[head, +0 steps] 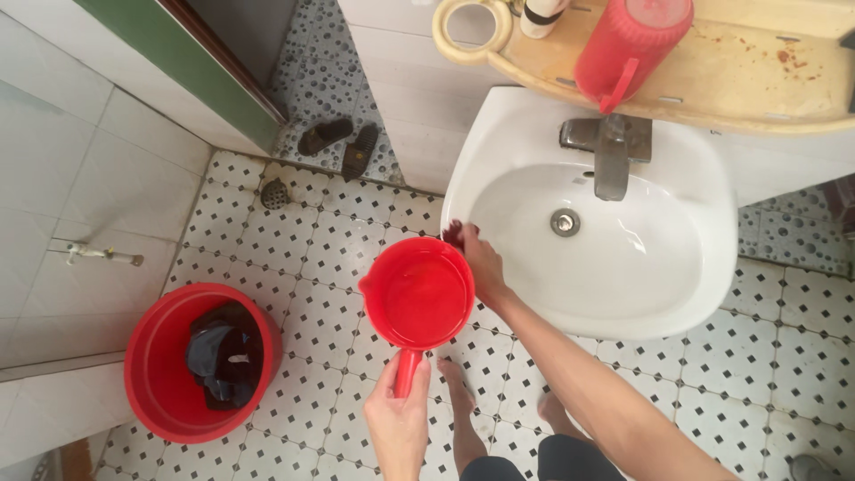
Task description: The person repeatedly scoops water from a red bucket into a red jug and pours it into the sink basin. They use a dark scrubbing pad to wipe the basin and faucet area while intermittently refilling the jug from the tap.
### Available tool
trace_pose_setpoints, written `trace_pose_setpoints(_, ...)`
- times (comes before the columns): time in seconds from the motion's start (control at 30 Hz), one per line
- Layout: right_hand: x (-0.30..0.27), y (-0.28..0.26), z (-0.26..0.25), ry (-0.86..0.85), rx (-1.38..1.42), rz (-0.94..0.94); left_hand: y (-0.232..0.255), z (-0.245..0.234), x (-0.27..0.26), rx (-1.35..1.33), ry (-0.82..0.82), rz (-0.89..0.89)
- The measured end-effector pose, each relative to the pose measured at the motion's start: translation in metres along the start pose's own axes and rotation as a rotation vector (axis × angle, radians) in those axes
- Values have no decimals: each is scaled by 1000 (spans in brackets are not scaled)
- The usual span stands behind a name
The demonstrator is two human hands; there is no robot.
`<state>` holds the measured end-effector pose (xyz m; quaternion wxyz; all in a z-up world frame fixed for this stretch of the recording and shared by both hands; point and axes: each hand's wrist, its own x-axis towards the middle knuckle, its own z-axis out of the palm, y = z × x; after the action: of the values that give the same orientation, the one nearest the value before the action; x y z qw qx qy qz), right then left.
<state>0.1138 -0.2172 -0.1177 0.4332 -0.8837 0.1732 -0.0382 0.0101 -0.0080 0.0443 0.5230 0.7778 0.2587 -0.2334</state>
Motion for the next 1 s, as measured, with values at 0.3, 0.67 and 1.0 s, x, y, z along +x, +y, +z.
trace_pose_setpoints(0.3, 6, 17, 12, 16, 3, -21, 19, 8, 22, -17, 2, 197)
trace_pose_setpoints(0.67, 19, 93, 48, -34, -233, -23, 51, 26, 46, 63, -23, 207)
trace_pose_setpoints(1.0, 24, 66, 42, 101, 69, -23, 46, 30, 46, 26, -19, 275)
